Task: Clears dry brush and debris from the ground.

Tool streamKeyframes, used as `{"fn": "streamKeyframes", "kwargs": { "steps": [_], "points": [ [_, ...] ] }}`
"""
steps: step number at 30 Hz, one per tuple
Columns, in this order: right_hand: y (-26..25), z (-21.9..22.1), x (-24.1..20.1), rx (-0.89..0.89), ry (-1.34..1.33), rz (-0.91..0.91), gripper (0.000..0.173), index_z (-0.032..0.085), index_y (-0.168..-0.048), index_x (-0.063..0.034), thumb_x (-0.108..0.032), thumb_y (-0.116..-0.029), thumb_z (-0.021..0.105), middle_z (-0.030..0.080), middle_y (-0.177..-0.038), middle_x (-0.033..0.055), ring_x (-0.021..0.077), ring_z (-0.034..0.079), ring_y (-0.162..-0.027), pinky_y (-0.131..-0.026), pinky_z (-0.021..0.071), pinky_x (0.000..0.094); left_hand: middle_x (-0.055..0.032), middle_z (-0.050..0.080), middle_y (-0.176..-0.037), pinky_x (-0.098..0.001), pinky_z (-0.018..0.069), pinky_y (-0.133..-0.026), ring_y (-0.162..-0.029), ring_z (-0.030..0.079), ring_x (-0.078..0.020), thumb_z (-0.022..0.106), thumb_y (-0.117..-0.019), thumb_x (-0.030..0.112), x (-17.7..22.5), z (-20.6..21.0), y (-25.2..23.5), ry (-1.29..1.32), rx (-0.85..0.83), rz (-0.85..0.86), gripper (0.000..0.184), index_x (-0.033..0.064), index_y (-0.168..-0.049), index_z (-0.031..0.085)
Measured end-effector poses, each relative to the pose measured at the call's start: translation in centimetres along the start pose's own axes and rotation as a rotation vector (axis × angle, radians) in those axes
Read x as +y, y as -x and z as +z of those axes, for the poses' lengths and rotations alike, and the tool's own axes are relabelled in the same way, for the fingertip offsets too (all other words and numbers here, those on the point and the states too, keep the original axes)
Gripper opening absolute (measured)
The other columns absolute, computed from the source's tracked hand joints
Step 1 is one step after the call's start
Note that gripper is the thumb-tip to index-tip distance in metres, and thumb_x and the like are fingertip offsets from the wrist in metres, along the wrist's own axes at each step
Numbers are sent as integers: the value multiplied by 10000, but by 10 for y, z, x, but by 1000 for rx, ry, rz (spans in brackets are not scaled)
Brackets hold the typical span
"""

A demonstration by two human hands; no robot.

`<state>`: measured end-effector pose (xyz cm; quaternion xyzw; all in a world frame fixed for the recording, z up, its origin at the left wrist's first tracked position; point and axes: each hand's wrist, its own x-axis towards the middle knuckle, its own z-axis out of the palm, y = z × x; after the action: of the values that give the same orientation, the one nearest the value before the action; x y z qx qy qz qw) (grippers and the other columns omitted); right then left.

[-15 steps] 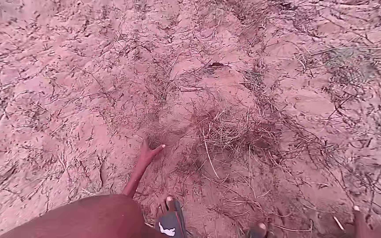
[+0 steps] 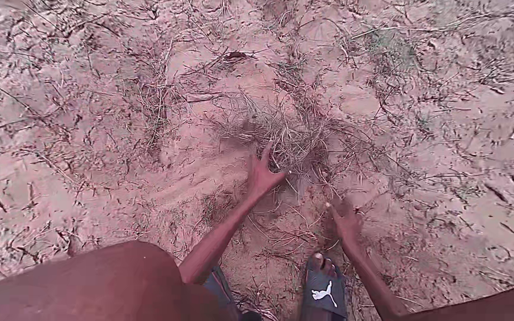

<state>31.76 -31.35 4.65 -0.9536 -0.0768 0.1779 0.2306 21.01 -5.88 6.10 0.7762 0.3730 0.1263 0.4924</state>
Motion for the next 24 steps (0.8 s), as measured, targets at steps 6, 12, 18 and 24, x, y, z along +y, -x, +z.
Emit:
{"fn": "streamKeyframes", "kwargs": {
  "steps": [6,12,18,24],
  "points": [
    [8,9,-47,-8,-128,-120,411,638,-1234,135,-97,-906,723,656,-1210,343,438,630,-1182,-1048,462,535,-238,361,-1604,-595,385,-1131,-1436,419,-417,874,-794,309,15,59,2,-127,-517,229,860,70,-1519,477],
    [35,-3,-57,-59,-146,-236,421,651,-1233,149,-132,-921,682,653,-1232,346,445,622,-1206,-1070,448,529,-308,352,-1587,-593,399,-1115,-1397,445,-498,820,-843,268,14,24,54,-361,-336,262,735,22,-1471,528],
    [32,-37,28,452,-15,-506,437,738,-1166,20,-337,-936,636,757,-1072,209,362,748,-926,-765,594,518,-359,407,-1522,-659,358,-1110,-1384,409,-579,653,-839,480,-66,-64,91,-460,82,397,828,-36,-1466,494],
    [-63,-98,127,348,397,-734,666,584,-1453,-119,-29,-802,692,520,-1517,214,484,456,-1408,-1092,413,638,-377,375,-1531,-594,255,-1212,-1452,333,-539,712,-878,398,-113,-130,125,-481,134,137,757,-57,-1445,501]
  ]
}}
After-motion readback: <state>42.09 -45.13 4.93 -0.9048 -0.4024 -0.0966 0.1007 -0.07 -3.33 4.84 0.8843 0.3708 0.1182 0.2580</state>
